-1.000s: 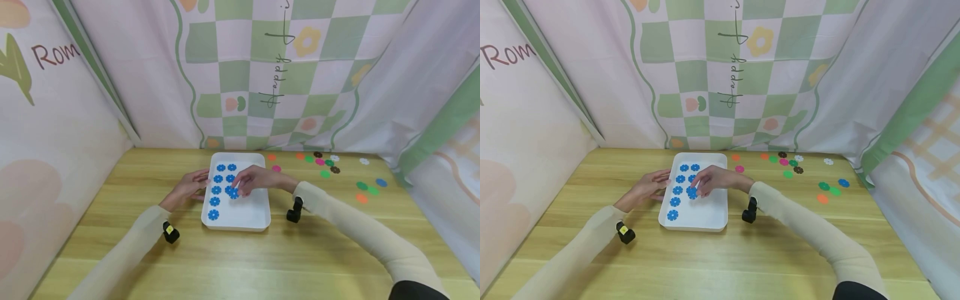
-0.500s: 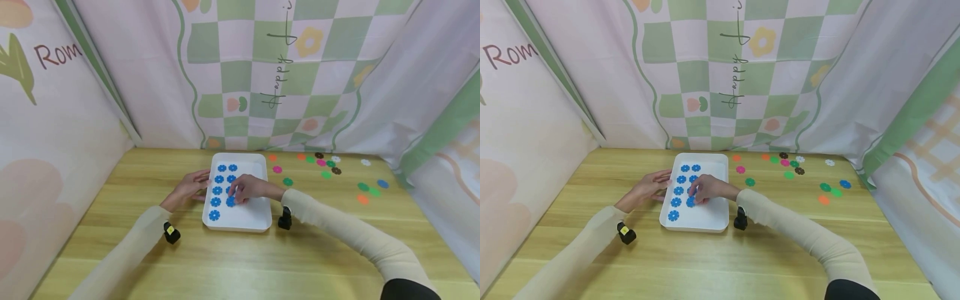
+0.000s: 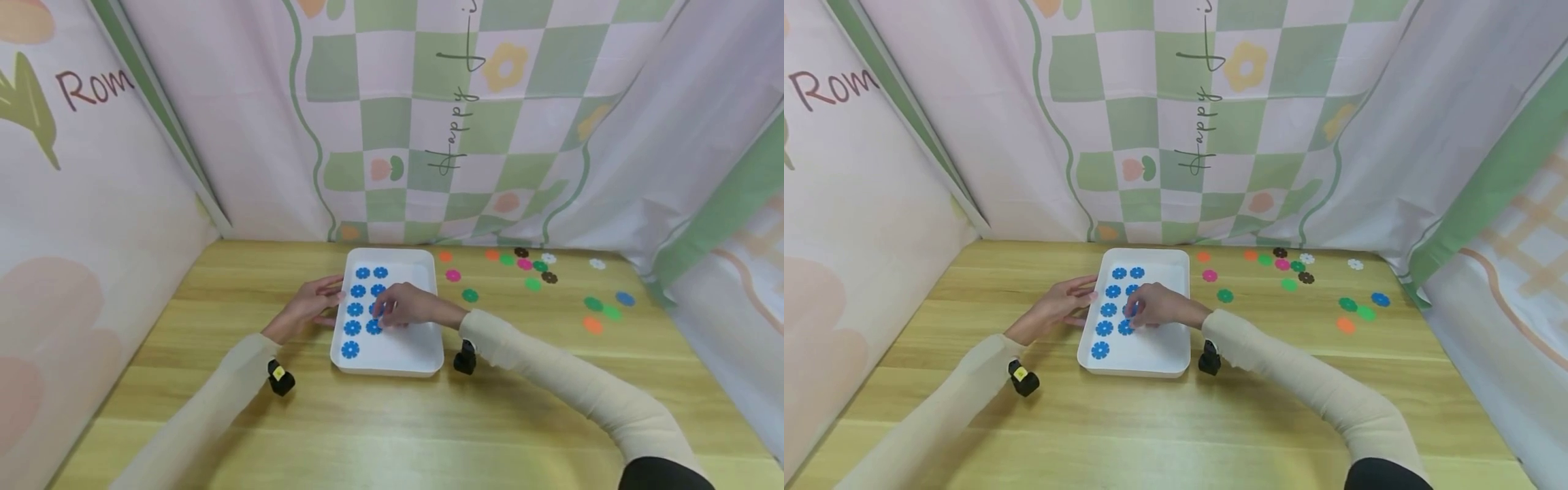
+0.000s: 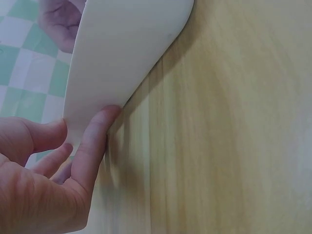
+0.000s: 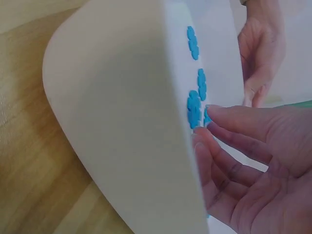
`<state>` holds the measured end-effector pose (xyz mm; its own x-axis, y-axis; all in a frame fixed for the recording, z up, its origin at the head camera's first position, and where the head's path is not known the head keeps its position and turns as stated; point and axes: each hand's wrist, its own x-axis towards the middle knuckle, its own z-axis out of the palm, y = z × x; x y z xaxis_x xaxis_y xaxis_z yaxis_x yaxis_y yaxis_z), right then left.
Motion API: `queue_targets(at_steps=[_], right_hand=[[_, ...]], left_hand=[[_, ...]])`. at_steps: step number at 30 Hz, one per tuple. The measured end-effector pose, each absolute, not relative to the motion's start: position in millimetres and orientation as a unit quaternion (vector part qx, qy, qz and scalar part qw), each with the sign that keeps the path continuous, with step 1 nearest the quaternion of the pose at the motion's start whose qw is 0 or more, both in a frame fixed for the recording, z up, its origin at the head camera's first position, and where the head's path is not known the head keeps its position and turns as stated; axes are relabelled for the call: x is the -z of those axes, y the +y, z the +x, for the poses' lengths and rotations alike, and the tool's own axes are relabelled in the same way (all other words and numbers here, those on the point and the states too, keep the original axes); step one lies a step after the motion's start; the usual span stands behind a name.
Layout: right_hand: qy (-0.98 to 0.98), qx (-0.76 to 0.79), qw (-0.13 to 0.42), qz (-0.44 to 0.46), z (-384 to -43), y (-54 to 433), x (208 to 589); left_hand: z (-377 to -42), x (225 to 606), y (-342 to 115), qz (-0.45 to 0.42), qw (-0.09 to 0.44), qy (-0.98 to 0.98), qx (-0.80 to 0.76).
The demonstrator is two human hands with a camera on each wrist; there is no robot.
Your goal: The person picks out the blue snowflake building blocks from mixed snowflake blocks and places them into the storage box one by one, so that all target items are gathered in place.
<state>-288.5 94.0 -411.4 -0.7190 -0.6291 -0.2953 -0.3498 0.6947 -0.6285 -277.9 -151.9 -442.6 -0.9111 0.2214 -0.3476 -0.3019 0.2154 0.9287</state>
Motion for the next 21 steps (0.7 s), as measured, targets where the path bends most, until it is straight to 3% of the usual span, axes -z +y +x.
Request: queue_targets(at_steps=[12,21], right_hand=[[0.877,0.259,0.271,-0.299,-286.1,96.9,410.1],[0.857,0.284,0.189,-0.386,-294.1,120.4,400.3]], left_hand=[[-277.0,443.4,-152.8,-0.021,0.211,0.755,-0.621],[-276.7,443.3,-151.6,-0.023,0.206,0.753,-0.625]])
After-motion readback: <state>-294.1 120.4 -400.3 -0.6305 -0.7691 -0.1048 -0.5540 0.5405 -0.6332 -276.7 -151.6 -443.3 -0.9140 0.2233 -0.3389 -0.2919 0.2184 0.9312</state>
